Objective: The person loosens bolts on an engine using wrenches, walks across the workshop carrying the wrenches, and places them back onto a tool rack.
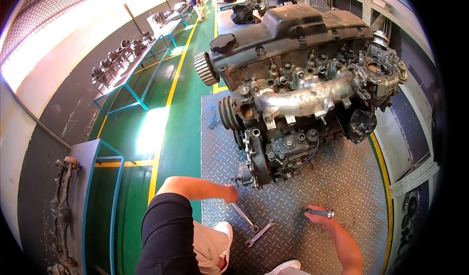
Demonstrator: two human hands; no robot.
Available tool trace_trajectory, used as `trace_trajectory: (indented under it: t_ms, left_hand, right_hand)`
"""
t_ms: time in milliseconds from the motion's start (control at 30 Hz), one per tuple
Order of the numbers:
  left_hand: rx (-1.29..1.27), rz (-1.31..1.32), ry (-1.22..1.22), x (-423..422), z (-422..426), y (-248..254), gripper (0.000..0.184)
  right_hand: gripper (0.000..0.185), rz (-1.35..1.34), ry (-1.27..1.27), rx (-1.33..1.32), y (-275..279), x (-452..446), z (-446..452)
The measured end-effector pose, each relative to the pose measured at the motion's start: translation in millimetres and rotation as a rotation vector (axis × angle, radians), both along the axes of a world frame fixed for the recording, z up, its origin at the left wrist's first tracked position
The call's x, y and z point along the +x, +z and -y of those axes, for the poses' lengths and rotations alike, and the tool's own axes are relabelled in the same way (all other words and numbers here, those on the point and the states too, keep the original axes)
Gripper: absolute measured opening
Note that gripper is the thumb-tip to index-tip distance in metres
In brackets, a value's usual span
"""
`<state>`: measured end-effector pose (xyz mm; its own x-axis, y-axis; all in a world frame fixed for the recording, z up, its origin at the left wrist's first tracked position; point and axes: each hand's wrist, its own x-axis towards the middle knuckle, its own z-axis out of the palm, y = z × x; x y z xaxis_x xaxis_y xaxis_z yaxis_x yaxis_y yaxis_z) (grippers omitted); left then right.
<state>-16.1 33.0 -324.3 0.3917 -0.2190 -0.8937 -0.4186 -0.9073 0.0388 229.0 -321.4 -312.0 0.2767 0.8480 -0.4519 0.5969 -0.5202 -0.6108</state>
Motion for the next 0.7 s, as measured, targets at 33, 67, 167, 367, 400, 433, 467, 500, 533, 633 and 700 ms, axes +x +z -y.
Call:
trace_trajectory:
  t_ms: [33,67,167,367,400,433,467,500,533,633,700]
  left_hand:
    - [-0.001,0.012,0.013,-0.4,-1.1,-4.3,0.024]
    - [-0.003,0.023,0.026,-0.8,-2.2,-8.2,0.023]
    - [-0.007,0.047,0.02,-2.8,-3.4,-12.1,0.021]
    - [-0.008,0.038,0.0,-1.1,-0.4,-2.0,0.024]
    - [-0.005,0.04,-0.001,1.2,0.0,1.5,0.024]
    - [0.009,0.035,0.018,2.2,3.6,8.2,0.025]
    - [0.022,0.029,0.038,2.5,5.1,11.7,0.027]
    - [0.023,0.029,0.039,2.5,5.8,10.3,0.027]
    - [0.035,0.025,0.044,2.2,7.1,8.0,0.027]
    - [0.049,0.007,0.039,5.3,6.9,9.6,0.027]
    - [0.045,-0.008,0.037,5.6,6.7,8.3,0.027]
  right_hand:
    - [0.037,-0.01,-0.012,-0.028,6.3,-1.7,-1.5]
    - [0.038,-0.02,-0.024,-0.056,10.3,-3.0,-2.1]
    - [0.04,0.001,-0.009,-0.039,10.3,-3.9,-1.7]
    - [0.041,-0.017,-0.021,-0.062,7.5,-0.8,-1.4]
    - [0.041,-0.014,-0.022,-0.059,6.2,2.3,-0.9]
    - [0.04,-0.019,-0.004,-0.046,4.3,4.5,0.8]
    - [0.039,-0.025,0.015,-0.033,2.5,5.1,1.5]
    - [0.039,-0.024,0.016,-0.033,0.0,4.4,1.8]
    - [0.037,-0.137,-0.08,-0.047,-3.6,3.4,1.9]
    - [0.034,-0.283,-0.266,-0.09,6.8,-3.6,-4.1]
    - [0.033,-0.315,-0.35,-0.124,9.0,-4.5,-5.4]
